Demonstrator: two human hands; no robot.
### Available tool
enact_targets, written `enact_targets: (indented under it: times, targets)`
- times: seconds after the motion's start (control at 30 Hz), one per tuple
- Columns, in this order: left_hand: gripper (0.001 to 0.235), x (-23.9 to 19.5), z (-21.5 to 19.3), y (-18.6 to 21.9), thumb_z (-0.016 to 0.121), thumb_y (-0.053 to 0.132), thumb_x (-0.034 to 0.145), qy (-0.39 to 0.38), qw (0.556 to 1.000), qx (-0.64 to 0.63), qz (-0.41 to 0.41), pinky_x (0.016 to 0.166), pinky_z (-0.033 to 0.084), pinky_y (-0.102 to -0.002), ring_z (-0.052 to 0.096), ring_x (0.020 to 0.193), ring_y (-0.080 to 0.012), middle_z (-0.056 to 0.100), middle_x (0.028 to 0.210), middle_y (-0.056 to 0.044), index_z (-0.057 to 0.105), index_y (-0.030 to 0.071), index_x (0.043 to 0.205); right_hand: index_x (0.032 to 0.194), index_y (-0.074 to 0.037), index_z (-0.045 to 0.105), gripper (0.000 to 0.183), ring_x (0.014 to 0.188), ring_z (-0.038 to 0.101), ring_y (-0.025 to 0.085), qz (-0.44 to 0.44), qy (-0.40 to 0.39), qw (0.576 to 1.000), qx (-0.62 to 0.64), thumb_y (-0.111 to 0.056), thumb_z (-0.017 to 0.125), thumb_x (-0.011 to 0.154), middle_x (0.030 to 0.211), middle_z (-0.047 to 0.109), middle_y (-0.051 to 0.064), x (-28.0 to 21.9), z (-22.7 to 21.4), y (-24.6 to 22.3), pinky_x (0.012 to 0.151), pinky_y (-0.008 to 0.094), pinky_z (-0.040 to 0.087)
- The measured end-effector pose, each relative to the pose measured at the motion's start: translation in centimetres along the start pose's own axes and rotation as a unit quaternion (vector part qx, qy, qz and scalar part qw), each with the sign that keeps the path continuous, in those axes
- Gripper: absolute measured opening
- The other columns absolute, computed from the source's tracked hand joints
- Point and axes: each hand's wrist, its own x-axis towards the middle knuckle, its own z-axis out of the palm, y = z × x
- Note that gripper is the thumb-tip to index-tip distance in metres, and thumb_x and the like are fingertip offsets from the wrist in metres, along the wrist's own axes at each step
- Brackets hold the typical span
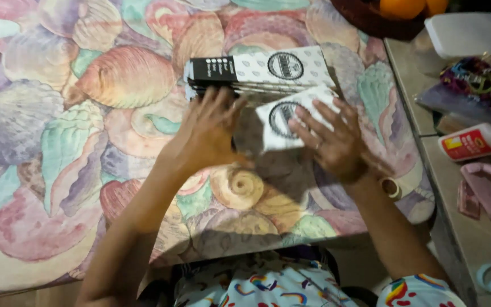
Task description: The person folds flat paper packages into triangular containers on a table. They repeatedly pick up a flat sheet, fold the sides to form a pointed pouch, and place the finished package on a growing stack. The process is repeated for multiple identical packages.
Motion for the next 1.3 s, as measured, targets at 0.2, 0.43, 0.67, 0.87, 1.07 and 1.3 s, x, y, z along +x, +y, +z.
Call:
enact_targets:
  times: [0.2, 0.43, 0.67, 0.87, 1.07, 1.3]
  targets:
    - [0.104, -3.4, 5.1, 0.5, 0.089, 0.046, 0.058, -0.144, 0.956, -0.251, -0.040, 0.089, 0.054, -0.066, 0.060, 0.112, -0.0545, 0.063, 0.124, -0.030, 0.047, -0.002, 0.141, 0.126, -0.029, 0.078, 0.027, 0.128, 0.063, 0.035, 0.022, 0.047, 0.999, -0.003, -0.029, 0.061, 0.105, 0.135, 0.074, 0.002, -0.7, -2.5, -3.4, 0.110, 0.060, 0.040]
    - [0.109, -5.8, 6.8, 0.6, 0.087, 0.050, 0.051, -0.130, 0.964, -0.219, -0.081, 0.085, 0.056, -0.063, 0.071, 0.095, -0.0517, 0.067, 0.121, -0.018, 0.039, 0.015, 0.142, 0.167, -0.005, 0.025, 0.099, 0.143, 0.038, 0.019, 0.442, -0.043, 0.796, 0.411, -0.075, 0.038, 0.099, 0.163, 0.039, 0.019, -2.8, -5.4, -4.7, 0.109, 0.032, 0.044]
    - [0.100, -6.7, 5.6, 1.1, 0.088, 0.043, 0.057, -0.127, 0.945, -0.296, -0.058, 0.088, 0.056, -0.063, 0.069, 0.100, -0.0541, 0.068, 0.120, -0.024, 0.046, 0.008, 0.140, 0.126, -0.004, 0.073, 0.026, 0.046, 0.039, -0.005, 0.635, 0.051, 0.622, 0.456, -0.017, 0.062, 0.106, 0.063, 0.047, -0.010, -2.0, -8.0, -8.2, 0.043, 0.008, 0.034]
    - [0.089, -6.7, 4.1, 1.6, 0.086, 0.041, 0.068, -0.118, 0.912, -0.393, -0.018, 0.091, 0.055, -0.063, 0.069, 0.103, -0.0548, 0.068, 0.121, -0.034, 0.053, -0.006, 0.137, 0.120, -0.001, 0.076, 0.020, 0.068, 0.046, -0.001, 0.614, 0.087, 0.655, 0.432, -0.009, 0.067, 0.104, 0.075, 0.063, -0.002, -3.4, -7.7, -8.3, 0.064, 0.012, 0.039]
    - [0.080, -7.3, 5.5, 0.8, 0.083, 0.033, 0.075, -0.099, 0.891, -0.444, 0.013, 0.094, 0.053, -0.061, 0.066, 0.111, -0.0529, 0.069, 0.123, -0.030, 0.055, -0.004, 0.141, 0.108, -0.002, 0.078, 0.010, 0.073, 0.051, 0.001, 0.643, 0.090, 0.640, 0.411, -0.005, 0.074, 0.099, 0.077, 0.063, 0.000, -5.1, -6.7, -8.3, 0.069, 0.013, 0.044]
    - [0.068, -7.9, 6.6, -0.2, 0.077, 0.033, 0.086, -0.061, 0.874, -0.481, 0.030, 0.094, 0.054, -0.058, 0.065, 0.114, -0.0508, 0.070, 0.122, -0.030, 0.059, -0.005, 0.140, 0.103, -0.003, 0.076, 0.025, 0.071, 0.059, 0.004, 0.663, 0.048, 0.630, 0.402, 0.010, 0.078, 0.083, 0.083, 0.065, 0.003, -7.8, -5.5, -8.1, 0.075, 0.018, 0.054]
